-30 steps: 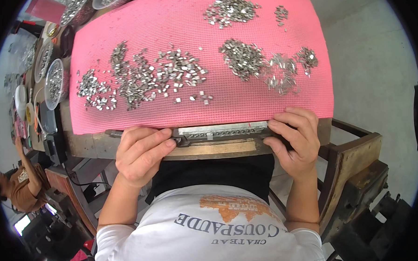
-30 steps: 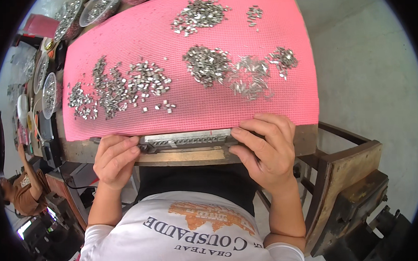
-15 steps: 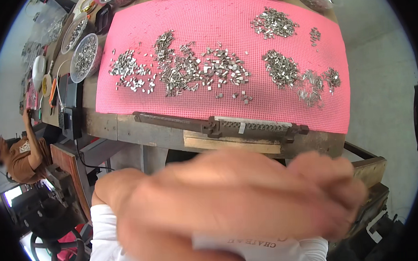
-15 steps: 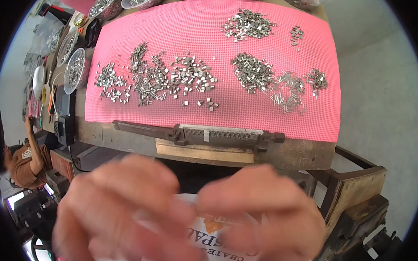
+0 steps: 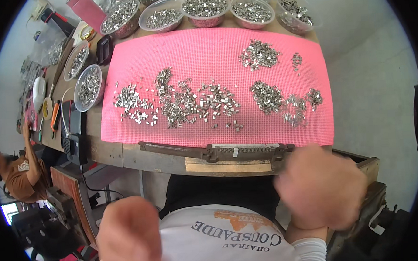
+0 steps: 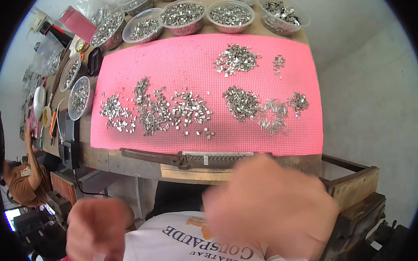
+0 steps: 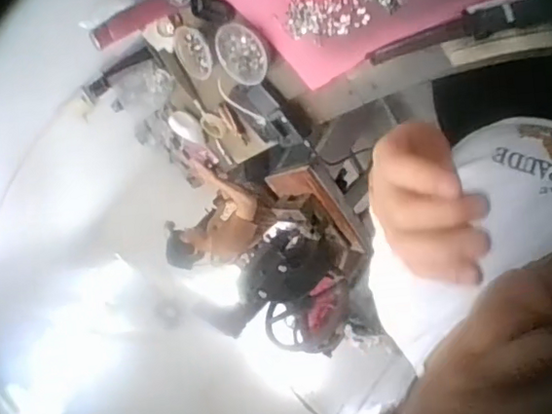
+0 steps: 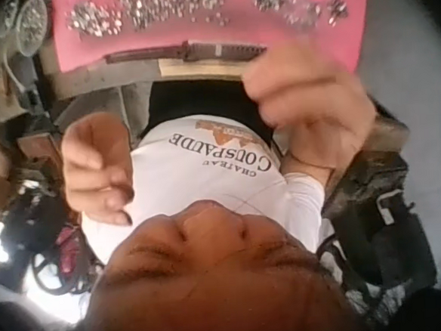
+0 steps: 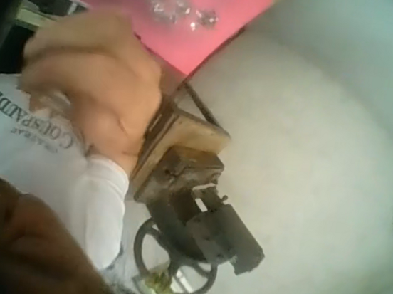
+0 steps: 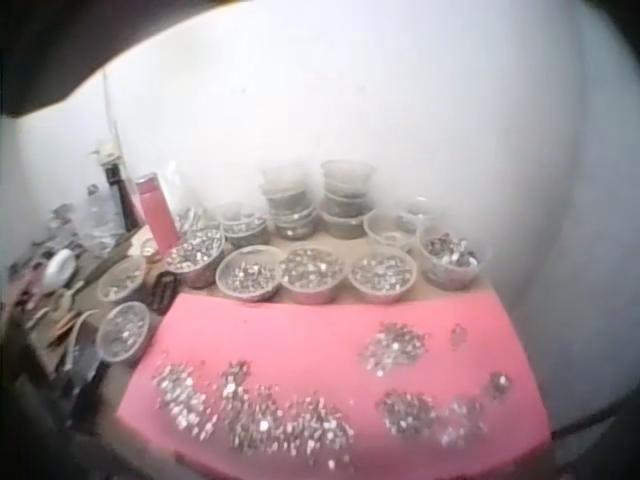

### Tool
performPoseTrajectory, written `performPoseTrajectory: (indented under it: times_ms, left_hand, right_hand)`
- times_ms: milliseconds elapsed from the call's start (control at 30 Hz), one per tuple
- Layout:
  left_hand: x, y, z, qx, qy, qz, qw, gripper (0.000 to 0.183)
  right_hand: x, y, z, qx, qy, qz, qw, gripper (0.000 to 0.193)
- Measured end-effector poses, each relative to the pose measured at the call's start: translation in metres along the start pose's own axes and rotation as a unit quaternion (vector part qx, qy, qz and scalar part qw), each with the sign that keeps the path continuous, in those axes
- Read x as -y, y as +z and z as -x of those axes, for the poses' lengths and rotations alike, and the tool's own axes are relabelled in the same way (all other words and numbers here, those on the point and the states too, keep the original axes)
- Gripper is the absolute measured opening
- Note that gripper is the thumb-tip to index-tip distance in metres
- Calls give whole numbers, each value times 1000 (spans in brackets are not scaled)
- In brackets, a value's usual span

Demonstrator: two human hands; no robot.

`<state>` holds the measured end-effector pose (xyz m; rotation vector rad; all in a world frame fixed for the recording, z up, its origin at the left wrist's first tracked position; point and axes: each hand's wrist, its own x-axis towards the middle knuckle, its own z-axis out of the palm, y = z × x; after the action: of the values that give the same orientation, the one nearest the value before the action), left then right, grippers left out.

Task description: The person places small metal pieces into a metal holder fixture on a work mat by hand. The person then inserts the holder into a press machine to press it and returns to the workbench to insert more metal pieces into the fixture.

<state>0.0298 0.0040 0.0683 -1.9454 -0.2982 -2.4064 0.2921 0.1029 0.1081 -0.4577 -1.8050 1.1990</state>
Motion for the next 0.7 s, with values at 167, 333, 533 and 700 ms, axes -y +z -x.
performPoseTrajectory:
  times_ms: [167, 333, 533, 700]
  left_hand:
    - [57, -11, 25, 350, -289, -252, 855, 27]
    - [70, -5, 48, 356, -308, -279, 837, 27]
    - [69, -17, 57, 350, -348, -287, 821, 26]
    - [71, -18, 52, 360, -368, -298, 804, 23]
  right_hand:
    - [-85, 29, -20, 122, 62, 351, 926, 43]
    - [-122, 50, -20, 146, 74, 433, 886, 55]
    - [-106, 57, 8, 199, -9, 409, 891, 41]
    - [-93, 41, 16, 172, 41, 360, 916, 44]
